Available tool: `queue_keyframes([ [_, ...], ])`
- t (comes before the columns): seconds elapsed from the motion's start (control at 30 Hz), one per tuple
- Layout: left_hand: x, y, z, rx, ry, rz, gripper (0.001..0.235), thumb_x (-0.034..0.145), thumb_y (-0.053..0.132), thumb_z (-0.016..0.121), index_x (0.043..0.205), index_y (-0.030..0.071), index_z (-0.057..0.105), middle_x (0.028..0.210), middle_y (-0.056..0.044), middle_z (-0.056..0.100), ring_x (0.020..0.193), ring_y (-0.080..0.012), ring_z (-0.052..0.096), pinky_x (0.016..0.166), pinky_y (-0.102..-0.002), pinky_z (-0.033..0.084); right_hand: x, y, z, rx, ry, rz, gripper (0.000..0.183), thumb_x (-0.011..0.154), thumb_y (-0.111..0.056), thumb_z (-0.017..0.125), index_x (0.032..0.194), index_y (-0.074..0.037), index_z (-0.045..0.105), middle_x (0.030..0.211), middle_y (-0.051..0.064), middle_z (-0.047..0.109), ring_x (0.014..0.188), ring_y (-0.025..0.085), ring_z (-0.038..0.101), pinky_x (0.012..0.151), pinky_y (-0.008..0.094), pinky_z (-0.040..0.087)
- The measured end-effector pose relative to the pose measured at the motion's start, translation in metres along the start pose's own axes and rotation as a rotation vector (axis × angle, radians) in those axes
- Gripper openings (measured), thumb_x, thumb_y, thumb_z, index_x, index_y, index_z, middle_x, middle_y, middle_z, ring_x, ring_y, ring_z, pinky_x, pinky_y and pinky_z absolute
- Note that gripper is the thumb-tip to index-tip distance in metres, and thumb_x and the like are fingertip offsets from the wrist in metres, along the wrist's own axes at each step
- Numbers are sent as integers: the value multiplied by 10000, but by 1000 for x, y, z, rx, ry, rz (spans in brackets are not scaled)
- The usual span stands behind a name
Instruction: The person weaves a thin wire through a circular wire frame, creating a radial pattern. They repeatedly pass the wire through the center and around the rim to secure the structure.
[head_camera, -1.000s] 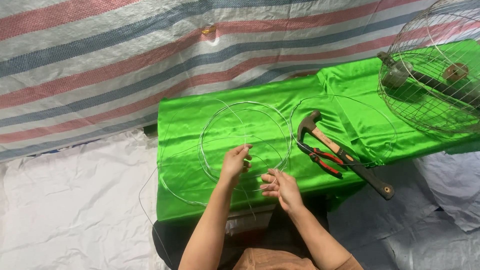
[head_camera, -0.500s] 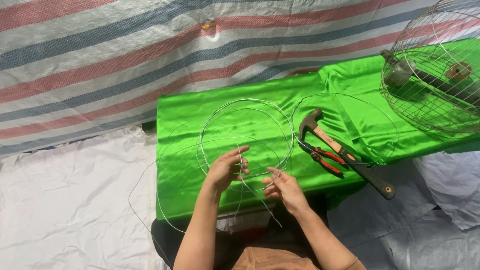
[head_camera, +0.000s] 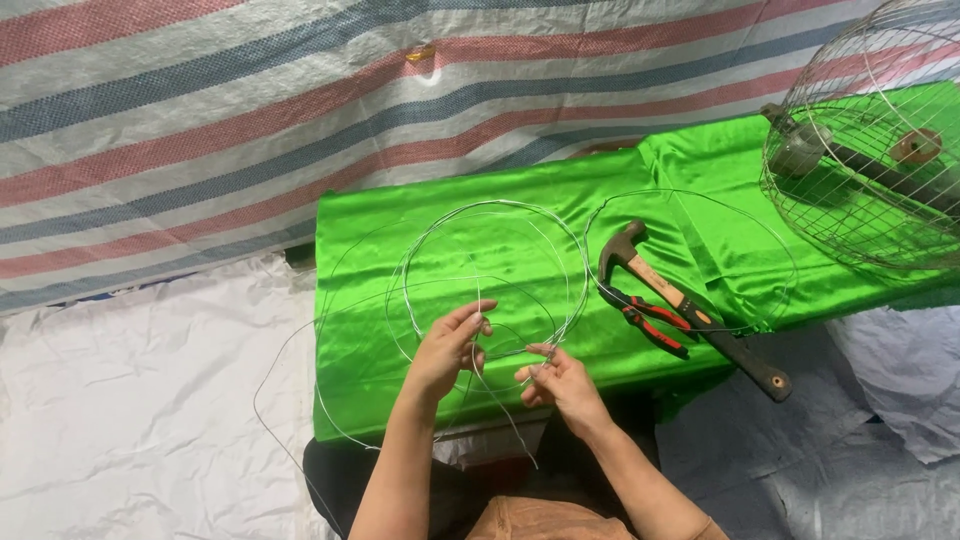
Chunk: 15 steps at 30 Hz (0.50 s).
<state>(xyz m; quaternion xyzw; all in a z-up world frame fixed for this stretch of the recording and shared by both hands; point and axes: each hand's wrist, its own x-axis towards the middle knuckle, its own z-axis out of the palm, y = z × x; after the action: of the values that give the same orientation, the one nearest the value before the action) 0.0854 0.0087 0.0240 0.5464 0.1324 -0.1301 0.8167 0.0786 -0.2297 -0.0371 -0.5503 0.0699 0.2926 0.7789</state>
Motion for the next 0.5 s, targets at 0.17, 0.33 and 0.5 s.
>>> queue_keyframes([
  [0.17, 0, 3, 2, 12, -4, 9, 452, 1055, 251, 529, 1456, 46, 559, 916, -87, 641, 494, -165, 651, 417, -291, 583, -3, -3, 4, -12, 7, 11, 430, 966, -46, 635, 1384, -25, 537, 981, 284, 767, 631, 298, 760, 551, 393, 658],
  [0.33, -2, 6, 6, 16, -18, 30, 467, 1041, 216, 546, 1476, 46, 542, 910, -89, 635, 508, -161, 657, 416, -279, 575, -5, -2, 4, -8, 11, -1, 410, 970, -66, 632, 1369, -25, 546, 963, 277, 775, 621, 290, 762, 542, 389, 656],
  [0.5, -8, 13, 7, 79, -16, 78, 461, 1027, 181, 549, 1471, 60, 557, 914, -116, 657, 544, -180, 675, 445, -287, 591, -7, -9, 4, -31, 21, -33, 383, 979, -42, 603, 1360, -52, 574, 973, 274, 773, 681, 282, 765, 617, 397, 665],
])
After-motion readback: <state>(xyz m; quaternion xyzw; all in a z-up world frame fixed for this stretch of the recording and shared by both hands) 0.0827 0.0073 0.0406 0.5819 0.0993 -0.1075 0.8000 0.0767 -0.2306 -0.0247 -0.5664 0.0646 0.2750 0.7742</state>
